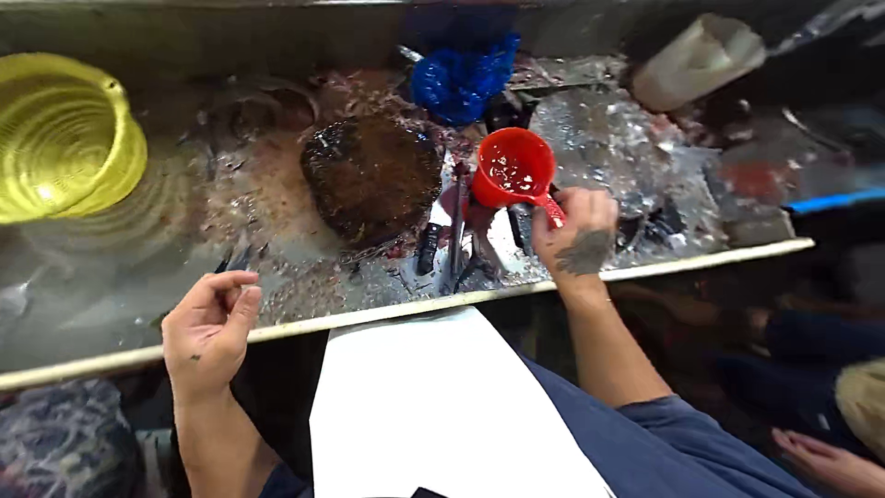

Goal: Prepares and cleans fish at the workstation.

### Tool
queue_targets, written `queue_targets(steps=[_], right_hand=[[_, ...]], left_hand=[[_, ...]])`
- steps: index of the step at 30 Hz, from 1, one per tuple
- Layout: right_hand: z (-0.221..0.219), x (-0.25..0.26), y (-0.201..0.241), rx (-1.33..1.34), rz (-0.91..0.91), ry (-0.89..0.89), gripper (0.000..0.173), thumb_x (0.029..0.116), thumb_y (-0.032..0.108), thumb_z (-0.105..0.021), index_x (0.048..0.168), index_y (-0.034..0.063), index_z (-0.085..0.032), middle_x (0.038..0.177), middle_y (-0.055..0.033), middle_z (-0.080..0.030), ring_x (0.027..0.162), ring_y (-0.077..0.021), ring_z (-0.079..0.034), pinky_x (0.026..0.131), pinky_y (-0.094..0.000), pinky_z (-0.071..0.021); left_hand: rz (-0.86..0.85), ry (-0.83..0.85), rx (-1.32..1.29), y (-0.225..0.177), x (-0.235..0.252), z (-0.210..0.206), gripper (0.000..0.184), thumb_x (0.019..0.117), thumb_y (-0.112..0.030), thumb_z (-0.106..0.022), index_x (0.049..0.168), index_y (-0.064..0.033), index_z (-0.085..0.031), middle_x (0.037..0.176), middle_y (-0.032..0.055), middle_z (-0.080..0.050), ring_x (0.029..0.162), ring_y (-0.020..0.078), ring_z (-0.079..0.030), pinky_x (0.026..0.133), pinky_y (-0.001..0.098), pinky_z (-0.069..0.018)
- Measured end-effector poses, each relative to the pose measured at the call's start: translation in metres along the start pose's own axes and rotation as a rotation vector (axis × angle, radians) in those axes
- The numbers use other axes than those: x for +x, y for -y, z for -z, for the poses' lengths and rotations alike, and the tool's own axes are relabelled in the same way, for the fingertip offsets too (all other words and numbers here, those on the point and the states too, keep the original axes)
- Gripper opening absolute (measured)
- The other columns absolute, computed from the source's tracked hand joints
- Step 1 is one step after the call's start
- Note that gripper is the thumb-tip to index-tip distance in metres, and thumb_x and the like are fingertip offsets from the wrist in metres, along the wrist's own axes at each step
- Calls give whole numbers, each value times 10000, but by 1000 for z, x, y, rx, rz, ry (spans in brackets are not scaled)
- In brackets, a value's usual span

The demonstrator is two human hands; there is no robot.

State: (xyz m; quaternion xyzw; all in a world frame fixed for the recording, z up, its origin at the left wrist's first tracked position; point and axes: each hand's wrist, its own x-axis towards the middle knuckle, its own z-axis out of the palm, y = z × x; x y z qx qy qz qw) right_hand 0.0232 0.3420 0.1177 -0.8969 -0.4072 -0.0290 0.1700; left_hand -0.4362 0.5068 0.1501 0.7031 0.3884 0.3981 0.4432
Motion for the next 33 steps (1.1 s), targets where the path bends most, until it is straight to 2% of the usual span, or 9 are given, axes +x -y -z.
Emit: queue_targets(steps=[3,7,15,19,22,25,28,30,33], right_hand=[[-29,-12,47,85,-67,342,354,974,306,-676,1170,12,-653,984,-236,-711,901,-432,-706,792,-676,-557],[-86,-3,78,-55,-305,708,651,873,321,-800,1345,-20,-508,1150,-317,-653,1053,-506,-659,859,-709,-515],[-96,-12,92,-107,-572,645,890,786,285,-848,1460,-33,-361,1215,-331,-631,1136,-498,-638,923,-684,-505],[-56,-12,102,98,-513,539,633,934,273,-735,1408,-32,-445,1162,-315,-657,1081,-485,-662,931,-692,-504],[-10,-15,93,254,-407,431,427,957,201,-657,1328,22,-548,1033,-220,-692,927,-401,-689,828,-655,-538],[11,-4,71,444,-338,293,419,969,126,-538,1383,58,-546,1071,-163,-715,900,-311,-695,799,-569,-561],[10,13,58,899,-430,294,409,987,81,-406,1353,65,-589,845,-88,-686,602,-153,-574,558,-329,-498],[5,19,62,1227,-509,415,407,1001,139,-352,1333,68,-575,772,-51,-619,567,-126,-545,536,-295,-500],[-16,13,88,1447,-516,557,370,1039,166,-331,1309,47,-554,787,-56,-638,584,-129,-571,554,-295,-519]], left_hand=[[24,72,-33,19,19,4,177,965,-201,-673,1102,-92,-693,898,-100,-668,716,-13,-593,660,161,-524],[83,160,72,37,43,5,252,952,-285,-687,1093,-76,-708,868,-48,-670,678,10,-587,615,193,-519],[91,397,101,56,63,5,266,952,-327,-698,1118,-122,-727,891,-52,-655,691,9,-574,604,165,-495],[78,415,104,59,63,4,291,958,-341,-689,1133,-110,-723,908,-42,-659,697,17,-576,604,170,-498],[82,433,103,62,63,-6,305,951,-356,-692,1125,-108,-723,900,-38,-663,690,20,-582,599,177,-507],[99,437,76,56,67,-22,286,934,-329,-694,1109,-105,-725,857,-53,-655,658,8,-569,577,163,-491],[93,526,-73,34,81,-55,238,948,-252,-684,1102,-74,-715,875,-40,-691,680,29,-609,610,188,-530],[122,694,-177,17,96,-95,259,995,-225,-628,1172,-45,-684,975,4,-714,772,72,-655,694,253,-575],[425,880,-344,0,117,-174,465,1102,-318,-411,1422,1,-518,1185,119,-700,1005,201,-706,879,390,-599]])
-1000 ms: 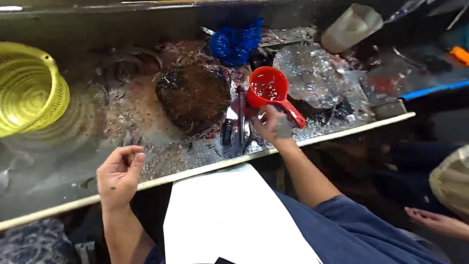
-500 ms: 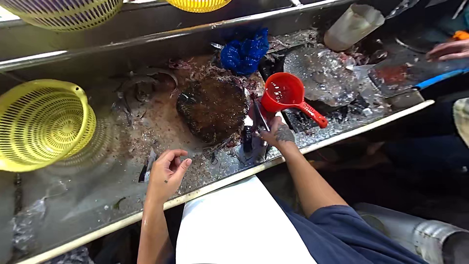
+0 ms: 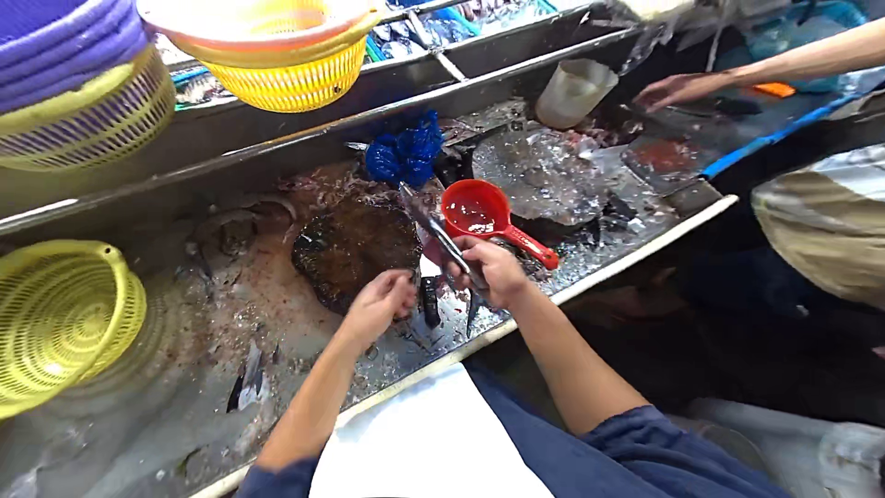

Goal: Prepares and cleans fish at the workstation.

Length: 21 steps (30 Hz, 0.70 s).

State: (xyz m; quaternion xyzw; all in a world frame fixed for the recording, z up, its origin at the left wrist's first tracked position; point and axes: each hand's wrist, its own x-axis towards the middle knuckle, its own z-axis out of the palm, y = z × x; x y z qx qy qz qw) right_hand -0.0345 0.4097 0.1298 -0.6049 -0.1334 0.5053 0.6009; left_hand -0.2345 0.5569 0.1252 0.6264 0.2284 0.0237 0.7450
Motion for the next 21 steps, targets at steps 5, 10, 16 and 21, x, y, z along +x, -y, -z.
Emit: queue_targets(steps=[5,10,16,21], right_hand=[[-7,17,2,-703,200,102,346,1054,256,-514,1270,29,-662,1087,-117,-727,931,-187,-703,861,-415,-585],[55,97,50,-1321,152,-211,314,1033,224,-553,1193,-19,-673,1173,-266,-679,1168,-439,-641,999,-646,-494],[66,138,57,-663,-134,-54,195,1040,170,-541,1112,9,-624,836,-83,-625,649,-167,-586,588,-340,-520],[11,110,86,-673,232,188,247,1059,135,-533,1248,22,-644,1149,-137,-710,1022,-210,-701,922,-437,-578]], left_hand=[[310,-380,-597,7,92,-33,473,1097,-434,-431,1147,0,-614,882,121,-681,748,216,-676,728,382,-594],[458,-431,-382,8,129,-19,317,1080,-388,-504,1098,-80,-575,720,17,-512,505,120,-498,466,259,-482],[451,-393,-243,-2,160,-36,463,1097,-431,-445,1498,-237,-320,721,56,-514,490,156,-507,453,302,-481],[166,-372,-322,-7,187,-49,367,1104,-357,-418,1329,-100,-553,1042,91,-671,897,199,-658,789,421,-571]])
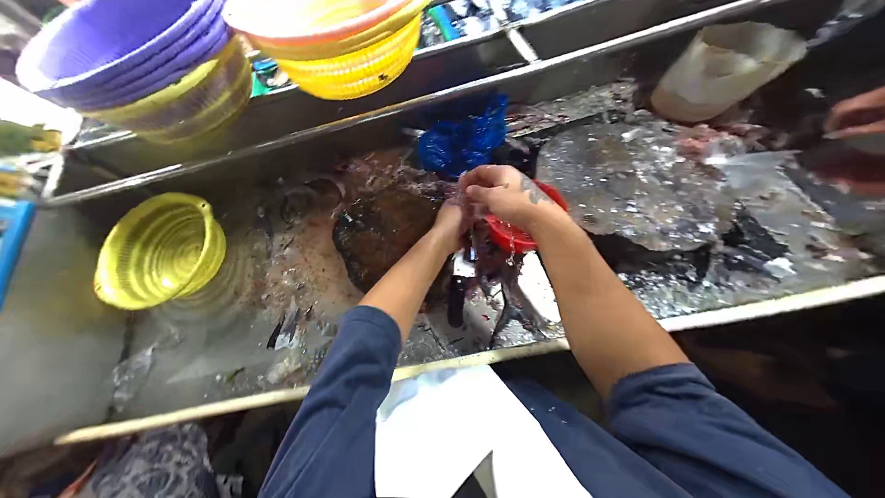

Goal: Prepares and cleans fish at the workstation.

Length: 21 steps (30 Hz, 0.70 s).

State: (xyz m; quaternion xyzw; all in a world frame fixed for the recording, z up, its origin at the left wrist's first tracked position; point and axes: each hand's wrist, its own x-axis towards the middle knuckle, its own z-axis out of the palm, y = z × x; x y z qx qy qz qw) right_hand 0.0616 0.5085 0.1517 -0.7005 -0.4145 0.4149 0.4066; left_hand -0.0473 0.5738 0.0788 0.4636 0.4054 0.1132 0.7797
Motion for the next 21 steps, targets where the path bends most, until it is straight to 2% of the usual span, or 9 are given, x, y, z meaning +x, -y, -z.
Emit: queue_targets(steps=[2,4,6,9,11,14,17,19,21], right_hand=[[-2,0,-7,-257,131,-52,311,1048,200,-558,1308,47,-637,1275,-163,-675,1196,-267,-652,1059,-506,-512],[2,-10,-29,-357,164,-128,347,1039,293,-578,1291,68,-655,1267,-174,-665,1206,-318,-636,1061,-574,-494],[9,-32,-49,-359,129,-190,368,1030,360,-599,1257,78,-663,1198,-160,-695,1123,-314,-675,988,-602,-526],[29,-62,-68,-342,20,-276,401,995,360,-654,1253,53,-661,1208,-184,-689,1122,-328,-674,990,-599,-527],[43,-80,-78,-405,-29,-360,435,984,366,-666,1267,37,-653,1250,-226,-657,1162,-384,-639,1002,-619,-498],[51,-102,-84,-540,-19,-536,421,972,352,-665,1240,28,-673,1273,-281,-613,1194,-464,-586,1007,-651,-461],[29,-118,-77,-591,135,-675,303,983,274,-619,1095,7,-709,1114,-243,-672,1038,-404,-656,906,-585,-531],[3,-121,-73,-564,164,-525,264,984,228,-634,1049,-18,-706,1017,-218,-698,939,-360,-692,849,-573,-571],[-27,-117,-81,-533,6,-221,315,984,315,-674,1110,28,-692,985,-167,-722,909,-324,-719,840,-587,-588]], left_hand=[[21,-52,9,-9,-2,-4,364,1101,-350,-421,1228,-61,-603,978,99,-659,835,201,-641,735,418,-562],[109,-113,40,-21,-11,-2,261,1071,-254,-485,1163,-40,-602,878,89,-653,678,165,-621,596,338,-547],[86,-156,131,-29,-22,18,321,1035,-179,-585,1320,-40,-537,936,105,-667,634,157,-619,550,301,-545],[-81,-385,576,-39,-22,82,523,962,-254,-705,1402,-34,-527,1106,170,-708,866,258,-723,753,453,-623],[-125,-548,849,-46,-23,124,518,918,-219,-720,1374,-32,-562,1167,229,-690,1062,376,-689,914,593,-557],[-195,-662,1073,-44,-21,166,464,913,-161,-712,1362,-78,-631,1296,271,-596,1194,413,-611,1003,579,-518],[-256,-597,1207,-34,-21,185,443,988,-192,-639,1393,-19,-588,1274,265,-641,1249,425,-585,1089,582,-448],[-301,-587,1256,-25,-27,185,517,973,-258,-674,1400,11,-564,1285,269,-637,1283,456,-549,1114,604,-416],[-428,-637,1286,-14,-37,178,534,953,-319,-685,1378,-9,-593,1315,278,-594,1295,473,-509,1103,610,-411]])
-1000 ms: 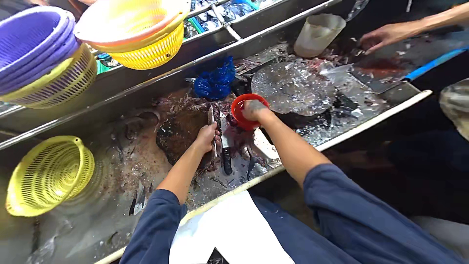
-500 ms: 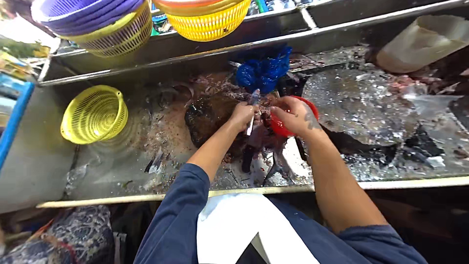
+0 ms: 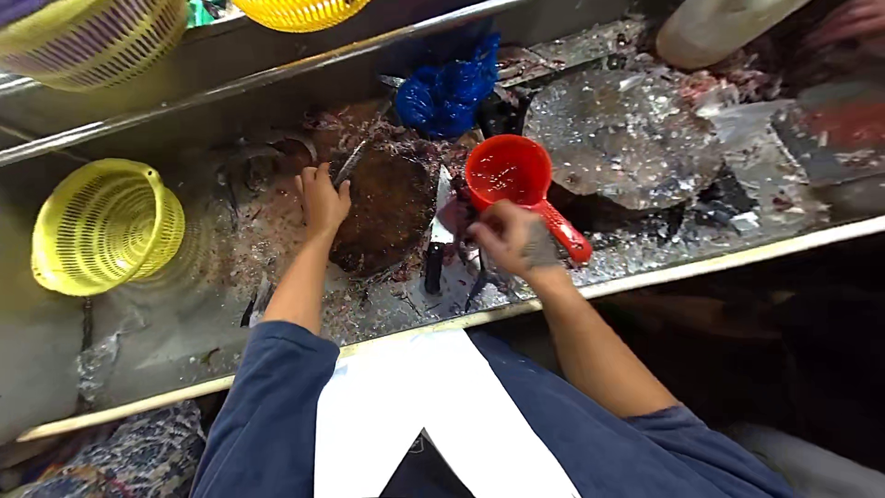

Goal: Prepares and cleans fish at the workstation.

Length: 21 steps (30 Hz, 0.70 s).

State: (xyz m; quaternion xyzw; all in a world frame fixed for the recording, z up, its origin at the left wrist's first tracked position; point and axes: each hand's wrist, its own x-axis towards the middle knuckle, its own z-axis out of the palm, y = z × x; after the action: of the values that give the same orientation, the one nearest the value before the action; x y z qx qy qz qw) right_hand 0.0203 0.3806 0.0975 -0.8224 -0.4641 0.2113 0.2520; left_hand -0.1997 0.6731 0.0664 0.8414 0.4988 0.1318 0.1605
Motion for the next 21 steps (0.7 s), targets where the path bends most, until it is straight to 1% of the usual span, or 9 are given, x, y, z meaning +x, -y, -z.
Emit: queue_targets(steps=[2,4,6,8,9,13,16,18,21], right_hand=[[-36,2,0,5,-101,324,440,957,401,-709,1223,55,-654,1027,-173,-719,960,-352,-711,883,-614,-566],[-62,2,9,-8,-197,484,579,954,479,-696,1312,38,-585,1085,-200,-710,1040,-381,-694,936,-619,-538],[-79,0,32,-68,-313,525,695,961,527,-656,1374,-9,-495,1156,-240,-681,1109,-402,-673,963,-606,-526],[-90,-3,57,-181,-382,546,745,961,494,-647,1421,-48,-424,1229,-274,-651,1160,-425,-654,964,-606,-522],[-96,-3,65,-225,-399,550,751,949,452,-661,1428,-66,-404,1245,-285,-641,1165,-435,-650,956,-607,-523],[-106,-1,64,-208,-486,479,770,854,299,-778,1397,-83,-387,1211,-303,-633,1102,-457,-666,885,-617,-547],[-88,-12,57,-22,-491,307,844,786,372,-825,1399,-36,-411,1131,-303,-656,1004,-471,-685,819,-668,-550],[-69,-19,62,125,-457,190,760,780,403,-818,1339,8,-487,1035,-262,-677,926,-442,-688,766,-676,-542],[-51,-33,78,229,-407,97,620,757,364,-778,1213,29,-526,907,-171,-648,802,-343,-657,674,-590,-528]], left_hand=[[-139,-117,-16,-11,-24,-1,427,964,-304,-638,1286,-23,-649,1255,256,-613,1236,451,-538,1070,591,-426],[-297,-24,-61,-30,-56,4,316,1011,-256,-574,1181,-17,-693,1132,205,-685,1107,374,-646,1010,547,-509],[-489,175,-150,-39,-87,0,251,1012,-251,-593,1094,-56,-727,1026,115,-702,930,236,-698,856,442,-601],[-632,300,-298,-41,-106,-11,182,966,-234,-662,1004,-83,-756,887,47,-688,773,142,-672,720,342,-604],[-652,346,-340,-41,-111,-13,166,962,-224,-674,992,-85,-759,867,36,-686,754,124,-663,709,320,-598],[-558,424,-401,-34,-117,2,155,986,-204,-671,1054,-84,-742,936,39,-693,774,100,-656,725,284,-590],[-351,425,-504,-19,-118,11,192,984,-223,-676,1093,-74,-728,992,60,-712,786,108,-661,733,294,-578],[-173,472,-578,-14,-122,18,180,998,-237,-662,1084,-91,-721,951,33,-715,779,96,-666,740,301,-577],[24,643,-727,-20,-137,32,274,1058,-271,-581,1097,-42,-728,934,58,-740,771,117,-699,727,318,-602]])
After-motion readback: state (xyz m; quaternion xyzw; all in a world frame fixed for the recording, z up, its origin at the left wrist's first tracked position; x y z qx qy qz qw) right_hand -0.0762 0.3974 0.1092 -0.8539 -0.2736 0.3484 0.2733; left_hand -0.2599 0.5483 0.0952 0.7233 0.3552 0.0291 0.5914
